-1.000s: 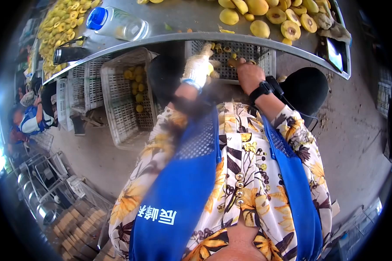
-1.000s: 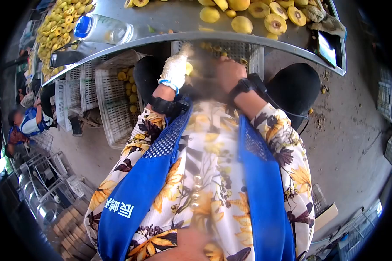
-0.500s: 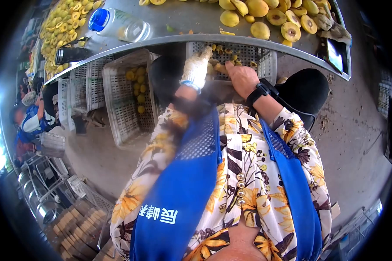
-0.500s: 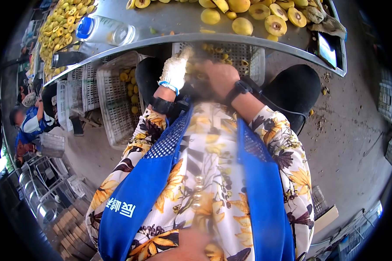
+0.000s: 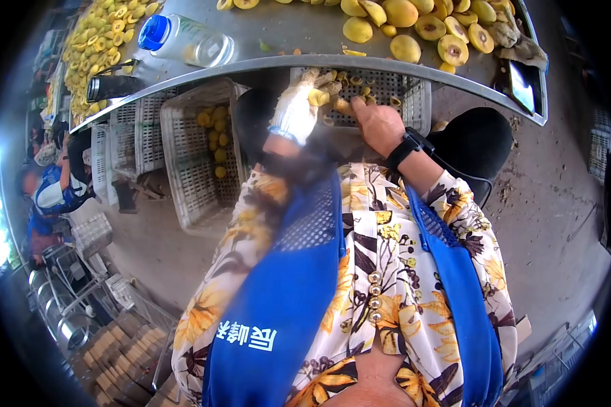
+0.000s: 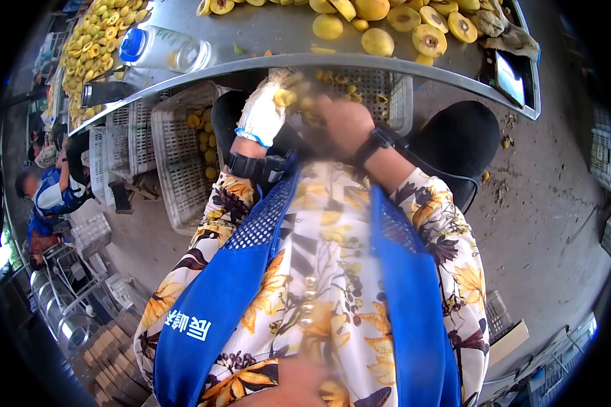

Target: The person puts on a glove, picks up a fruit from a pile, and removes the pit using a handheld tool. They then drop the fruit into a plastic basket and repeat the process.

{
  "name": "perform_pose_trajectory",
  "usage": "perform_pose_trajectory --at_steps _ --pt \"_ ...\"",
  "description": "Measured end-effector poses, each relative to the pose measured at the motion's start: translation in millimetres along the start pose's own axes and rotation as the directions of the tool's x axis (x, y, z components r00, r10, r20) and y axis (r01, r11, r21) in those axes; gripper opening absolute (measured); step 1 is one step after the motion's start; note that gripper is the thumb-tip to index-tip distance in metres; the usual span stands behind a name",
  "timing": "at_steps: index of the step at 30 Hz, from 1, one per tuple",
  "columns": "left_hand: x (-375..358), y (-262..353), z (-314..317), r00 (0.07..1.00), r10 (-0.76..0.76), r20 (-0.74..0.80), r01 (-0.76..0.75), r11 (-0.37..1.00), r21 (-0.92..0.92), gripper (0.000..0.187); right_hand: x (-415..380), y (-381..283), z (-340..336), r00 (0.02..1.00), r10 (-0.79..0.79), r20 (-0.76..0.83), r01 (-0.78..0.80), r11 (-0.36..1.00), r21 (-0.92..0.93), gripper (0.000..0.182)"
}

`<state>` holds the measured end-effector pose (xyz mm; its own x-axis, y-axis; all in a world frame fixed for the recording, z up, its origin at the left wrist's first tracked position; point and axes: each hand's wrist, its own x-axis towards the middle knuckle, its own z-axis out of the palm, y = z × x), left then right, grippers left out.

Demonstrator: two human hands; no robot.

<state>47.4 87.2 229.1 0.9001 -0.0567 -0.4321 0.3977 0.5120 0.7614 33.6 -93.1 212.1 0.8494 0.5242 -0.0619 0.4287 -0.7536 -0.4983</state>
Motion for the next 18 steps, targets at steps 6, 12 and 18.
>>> perform_pose_trajectory --at_steps 6,12,18 --pt "10 -15 -24 0.997 0.080 0.004 -0.076 0.922 0.379 0.030 0 -5 -7 0.999 0.047 -0.011 -0.048 0.986 -0.159 0.015" --pt "-7 -10 6 0.996 0.067 -0.056 -0.057 0.983 0.172 0.026 3 -6 -1 0.998 0.063 -0.014 -0.064 0.954 -0.293 0.020" --pt "-3 -7 12 0.985 -0.099 -0.139 0.077 0.985 -0.153 0.022 1 -20 -14 0.995 0.078 -0.062 -0.092 0.958 -0.270 0.021"
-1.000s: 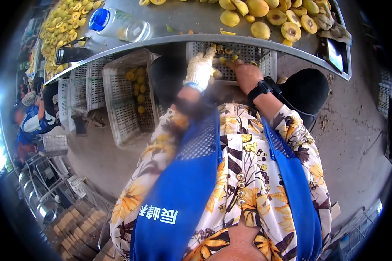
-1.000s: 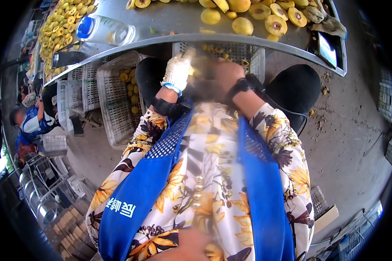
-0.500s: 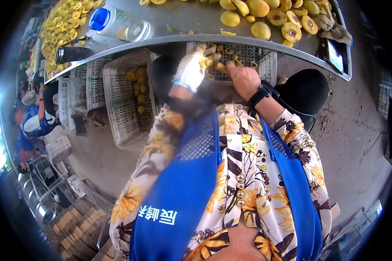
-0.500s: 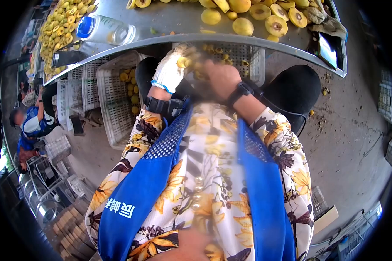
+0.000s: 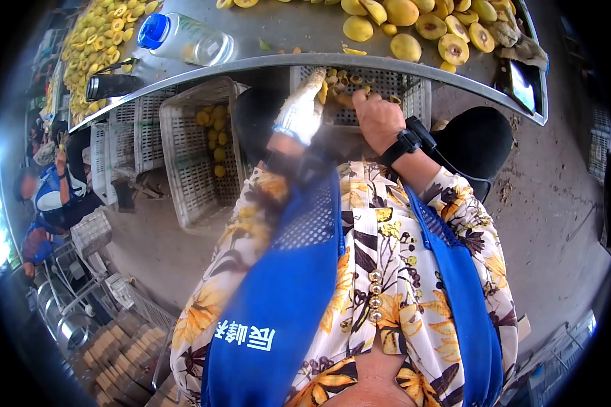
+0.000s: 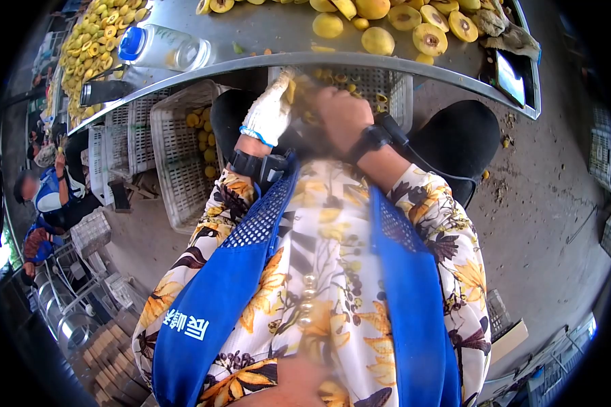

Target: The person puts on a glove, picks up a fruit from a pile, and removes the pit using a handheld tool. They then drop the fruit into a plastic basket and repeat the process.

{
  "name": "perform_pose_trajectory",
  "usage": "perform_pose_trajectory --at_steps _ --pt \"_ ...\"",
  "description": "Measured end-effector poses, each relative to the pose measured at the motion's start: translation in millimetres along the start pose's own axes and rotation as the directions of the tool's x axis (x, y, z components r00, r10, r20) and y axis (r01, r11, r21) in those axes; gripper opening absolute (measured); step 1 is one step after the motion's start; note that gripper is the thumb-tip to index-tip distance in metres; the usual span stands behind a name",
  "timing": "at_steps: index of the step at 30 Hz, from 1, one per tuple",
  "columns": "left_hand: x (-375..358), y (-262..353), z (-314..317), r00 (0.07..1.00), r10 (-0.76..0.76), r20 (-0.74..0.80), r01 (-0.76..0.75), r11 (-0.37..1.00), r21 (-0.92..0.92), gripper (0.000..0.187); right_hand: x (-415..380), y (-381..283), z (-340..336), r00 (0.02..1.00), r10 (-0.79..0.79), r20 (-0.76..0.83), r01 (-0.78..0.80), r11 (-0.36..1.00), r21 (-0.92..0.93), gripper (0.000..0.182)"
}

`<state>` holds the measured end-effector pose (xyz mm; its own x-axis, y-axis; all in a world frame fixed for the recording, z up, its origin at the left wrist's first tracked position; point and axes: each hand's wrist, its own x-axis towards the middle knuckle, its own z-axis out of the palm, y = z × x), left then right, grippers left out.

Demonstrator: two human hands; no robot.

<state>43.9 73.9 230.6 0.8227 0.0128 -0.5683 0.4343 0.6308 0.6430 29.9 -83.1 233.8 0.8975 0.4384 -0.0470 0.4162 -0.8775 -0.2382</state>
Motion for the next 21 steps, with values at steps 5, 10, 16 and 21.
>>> perform_pose_trajectory --at_steps 5,10,16,21 --pt "-3 1 -35 0.730 0.408 0.548 -0.518 -0.192 0.833 0.033 6 13 9 0.984 0.151 0.091 -0.166 0.967 0.194 0.027" --pt "-2 -7 -21 0.944 0.215 0.249 -0.328 0.566 0.756 0.029 4 3 15 0.973 0.056 -0.226 0.100 0.777 0.622 0.043" --pt "-2 -13 -20 0.811 0.250 0.529 -0.585 0.351 0.731 0.016 -1 10 23 0.945 -0.218 -0.245 0.297 0.884 0.361 0.034" --pt "11 -35 -49 0.885 -0.007 0.466 -0.417 0.434 0.799 0.024 -6 5 33 0.939 -0.230 -0.257 0.302 0.906 0.295 0.027"
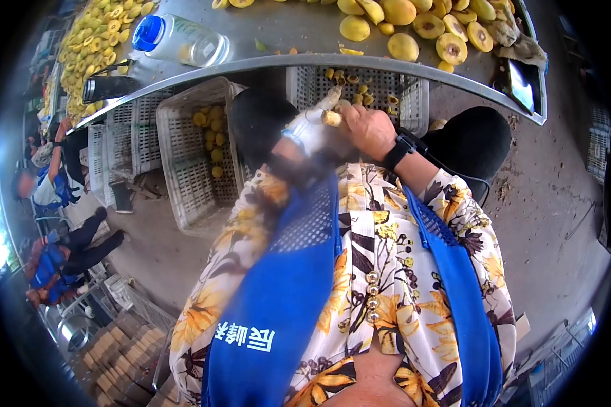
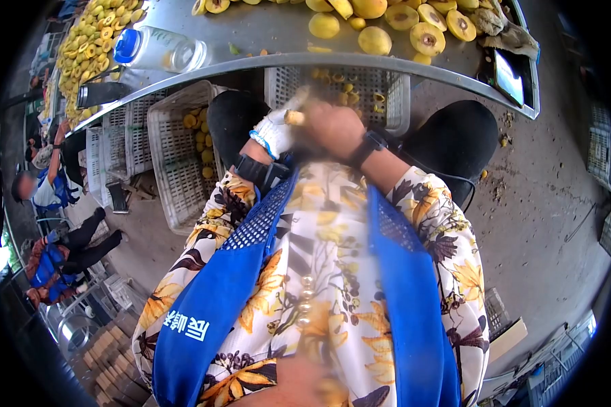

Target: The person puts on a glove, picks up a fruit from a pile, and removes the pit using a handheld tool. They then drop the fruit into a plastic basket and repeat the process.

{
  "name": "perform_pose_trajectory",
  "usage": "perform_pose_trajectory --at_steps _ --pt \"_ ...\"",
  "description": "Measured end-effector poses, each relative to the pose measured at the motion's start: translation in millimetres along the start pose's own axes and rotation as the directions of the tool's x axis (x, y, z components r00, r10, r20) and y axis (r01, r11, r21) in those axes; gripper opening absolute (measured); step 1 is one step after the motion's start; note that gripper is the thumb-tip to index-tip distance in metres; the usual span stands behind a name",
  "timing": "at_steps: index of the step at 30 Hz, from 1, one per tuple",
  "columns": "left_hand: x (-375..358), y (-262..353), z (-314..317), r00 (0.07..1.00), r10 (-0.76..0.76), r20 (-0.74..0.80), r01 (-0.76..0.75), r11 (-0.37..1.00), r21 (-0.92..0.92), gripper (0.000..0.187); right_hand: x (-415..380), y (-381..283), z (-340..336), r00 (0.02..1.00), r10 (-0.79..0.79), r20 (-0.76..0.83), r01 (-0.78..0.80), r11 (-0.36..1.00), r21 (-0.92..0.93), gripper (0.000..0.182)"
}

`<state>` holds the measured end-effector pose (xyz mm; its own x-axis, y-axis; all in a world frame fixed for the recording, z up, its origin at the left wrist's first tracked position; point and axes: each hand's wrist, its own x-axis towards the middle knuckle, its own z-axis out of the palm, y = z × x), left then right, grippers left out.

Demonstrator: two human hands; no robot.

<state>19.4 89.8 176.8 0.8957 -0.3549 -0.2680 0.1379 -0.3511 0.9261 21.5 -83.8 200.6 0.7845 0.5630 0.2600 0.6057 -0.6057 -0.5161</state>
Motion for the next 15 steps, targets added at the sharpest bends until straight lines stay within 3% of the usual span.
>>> perform_pose_trajectory --at_steps 4,9,11,12,15 --pt "7 -29 8 0.959 0.175 0.223 -0.257 0.869 0.424 0.025 1 -4 -4 0.995 -0.089 0.035 0.092 0.991 -0.098 0.021" --pt "15 -46 16 0.890 0.256 0.378 -0.452 0.617 0.645 0.028 2 -4 -3 0.995 -0.101 -0.002 0.100 0.986 -0.136 0.021" --pt "16 -41 18 0.895 0.226 0.384 -0.443 0.542 0.714 0.030 4 -7 -3 0.998 0.029 -0.060 -0.031 0.999 -0.037 0.021" --pt "8 -7 16 0.942 0.063 0.331 -0.309 0.552 0.775 0.039 6 -9 -3 0.992 0.094 -0.084 -0.093 0.996 0.016 0.021" --pt "7 39 20 0.958 -0.193 0.214 -0.084 0.526 0.846 0.045 11 -14 -8 0.956 0.273 -0.104 -0.246 0.944 0.218 0.022"
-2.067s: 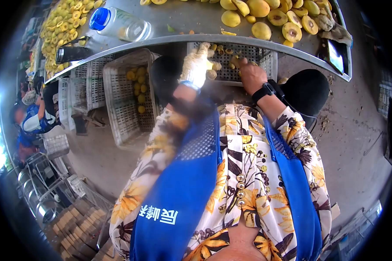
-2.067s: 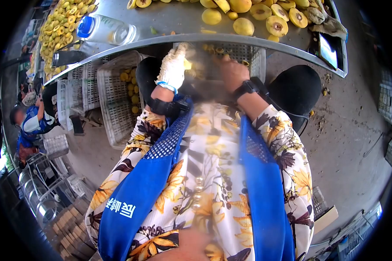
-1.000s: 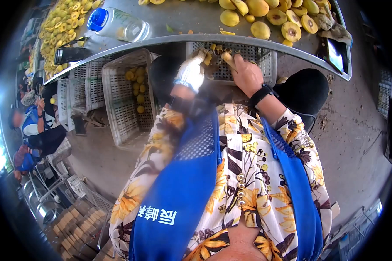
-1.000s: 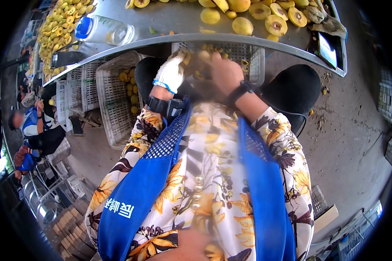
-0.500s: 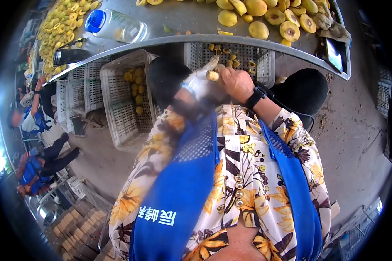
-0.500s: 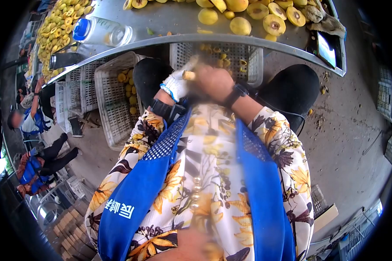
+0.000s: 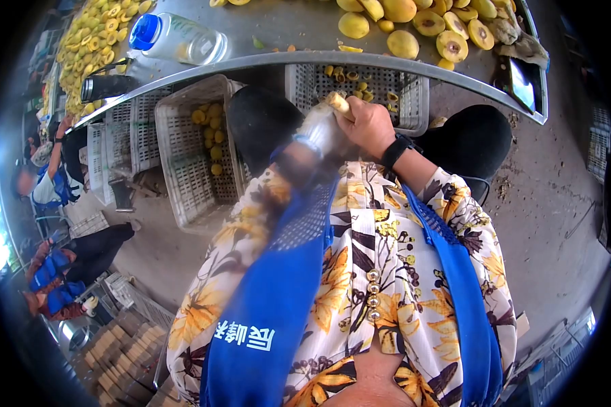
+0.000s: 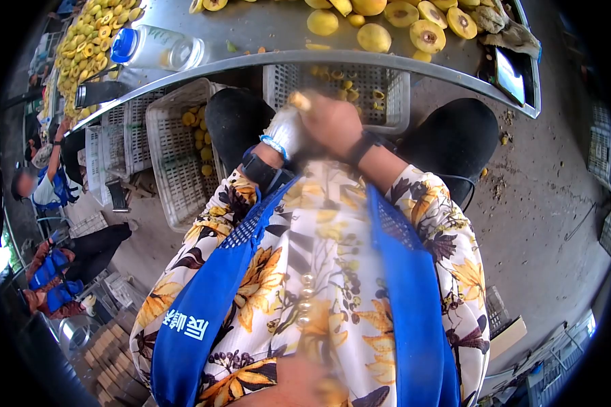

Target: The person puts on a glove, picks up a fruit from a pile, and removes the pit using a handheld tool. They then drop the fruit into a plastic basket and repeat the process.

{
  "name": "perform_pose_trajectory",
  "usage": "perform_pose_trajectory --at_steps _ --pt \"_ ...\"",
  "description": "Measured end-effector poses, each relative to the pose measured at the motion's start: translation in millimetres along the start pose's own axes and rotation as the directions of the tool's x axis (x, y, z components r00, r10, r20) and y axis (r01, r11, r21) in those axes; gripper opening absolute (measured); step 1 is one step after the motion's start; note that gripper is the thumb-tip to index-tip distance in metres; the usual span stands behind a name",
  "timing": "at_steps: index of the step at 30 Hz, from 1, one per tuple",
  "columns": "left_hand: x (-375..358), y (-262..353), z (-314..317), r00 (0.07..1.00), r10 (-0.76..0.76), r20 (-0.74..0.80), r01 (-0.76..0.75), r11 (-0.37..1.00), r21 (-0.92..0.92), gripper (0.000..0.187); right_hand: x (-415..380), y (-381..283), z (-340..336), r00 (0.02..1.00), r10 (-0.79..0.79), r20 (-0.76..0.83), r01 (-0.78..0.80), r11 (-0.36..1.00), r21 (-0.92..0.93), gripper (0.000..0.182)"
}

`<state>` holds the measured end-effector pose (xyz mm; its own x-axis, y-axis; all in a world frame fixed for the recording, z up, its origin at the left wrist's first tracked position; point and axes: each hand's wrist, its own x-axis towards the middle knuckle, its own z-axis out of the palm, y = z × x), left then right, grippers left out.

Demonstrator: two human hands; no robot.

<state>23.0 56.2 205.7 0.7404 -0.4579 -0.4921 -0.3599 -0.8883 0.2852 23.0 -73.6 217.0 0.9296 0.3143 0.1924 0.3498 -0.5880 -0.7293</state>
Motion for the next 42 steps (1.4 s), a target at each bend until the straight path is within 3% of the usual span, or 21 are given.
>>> perform_pose_trajectory --at_steps 4,6,7,8,10,14,16,19,20,23,25,27,28,29,31,33,34,37,39,41,42 --pt "9 -3 19 0.872 0.134 -0.471 -0.127 0.991 0.047 0.025 5 -1 -7 0.999 0.033 -0.043 -0.032 0.999 0.030 0.022" --pt "18 -8 38 0.816 -0.004 -0.578 -0.199 0.937 -0.286 0.023 4 8 -4 0.996 0.091 -0.019 -0.090 0.995 0.049 0.023" --pt "22 -15 47 0.824 -0.029 -0.566 -0.234 0.892 -0.387 0.023 4 15 1 0.986 0.165 -0.004 -0.165 0.985 0.049 0.024" --pt "24 -19 48 0.831 -0.055 -0.554 -0.267 0.834 -0.483 0.024 8 12 2 0.914 0.404 0.033 -0.404 0.900 0.166 0.023" --pt "22 -26 50 0.873 -0.143 -0.466 -0.296 0.605 -0.739 0.025 8 20 1 0.948 0.318 0.026 -0.317 0.948 -0.042 0.023" --pt "-19 -5 -25 0.897 -0.436 0.075 0.022 -0.126 -0.992 0.030 -1 48 -1 0.991 0.126 -0.039 -0.131 0.977 -0.166 0.022" --pt "-24 -14 -24 0.897 -0.435 -0.082 -0.132 -0.086 -0.988 0.031 -4 52 -6 0.995 0.102 -0.017 -0.103 0.976 -0.193 0.020" --pt "-34 -23 -22 0.816 -0.444 -0.371 -0.262 0.289 -0.921 0.032 -5 50 -3 0.994 0.113 -0.014 -0.113 0.968 -0.223 0.020" --pt "-38 -30 -23 0.785 -0.418 -0.458 -0.207 0.519 -0.829 0.032 -5 48 -2 0.991 0.130 -0.007 -0.128 0.965 -0.227 0.021" --pt "-44 -50 -33 0.808 -0.576 -0.122 0.043 0.264 -0.963 0.025 -3 42 -3 0.986 0.167 0.008 -0.161 0.965 -0.208 0.020" --pt "-46 -55 -30 0.808 -0.567 -0.157 -0.113 0.113 -0.987 0.019 -2 40 -3 0.989 0.148 -0.029 -0.151 0.968 -0.201 0.020" --pt "-48 -47 -41 0.857 -0.449 -0.251 -0.180 0.195 -0.964 0.015 -1 40 -1 0.990 0.137 -0.045 -0.143 0.969 -0.200 0.018" --pt "-50 -42 -49 0.875 -0.381 -0.299 -0.066 0.519 -0.852 0.016 -1 39 -2 0.990 0.132 -0.054 -0.140 0.970 -0.200 0.017" --pt "-49 -34 -57 0.862 -0.403 -0.307 0.046 0.666 -0.744 0.018 0 38 -5 0.990 0.112 -0.080 -0.125 0.977 -0.175 0.017" --pt "-35 -31 -56 0.734 -0.413 -0.539 -0.084 0.732 -0.676 0.026 0 34 -9 0.988 0.075 -0.136 -0.093 0.987 -0.128 0.019" --pt "-25 -27 -76 0.712 -0.515 -0.477 -0.155 0.547 -0.823 0.032 0 29 -17 0.984 0.079 -0.162 -0.095 0.991 -0.096 0.025" --pt "-21 -23 -95 0.708 -0.512 -0.486 -0.121 0.590 -0.798 0.032 0 32 -16 0.981 0.083 -0.176 -0.100 0.991 -0.092 0.025" --pt "3 -8 -157 0.610 -0.263 -0.747 -0.102 0.909 -0.403 0.035 1 32 -20 0.975 0.074 -0.210 -0.088 0.994 -0.058 0.026" --pt "60 -28 -174 0.529 -0.180 -0.829 0.066 0.983 -0.171 0.040 1 30 -26 0.971 0.087 -0.223 -0.097 0.995 -0.031 0.026" --pt "86 -21 -199 0.529 -0.118 -0.841 0.076 0.993 -0.091 0.052 1 24 -30 0.963 0.105 -0.247 -0.113 0.993 -0.018 0.026" --pt "106 -19 -206 0.609 -0.149 -0.779 0.130 0.988 -0.087 0.059 0 24 -33 0.959 0.119 -0.256 -0.126 0.992 -0.009 0.026"
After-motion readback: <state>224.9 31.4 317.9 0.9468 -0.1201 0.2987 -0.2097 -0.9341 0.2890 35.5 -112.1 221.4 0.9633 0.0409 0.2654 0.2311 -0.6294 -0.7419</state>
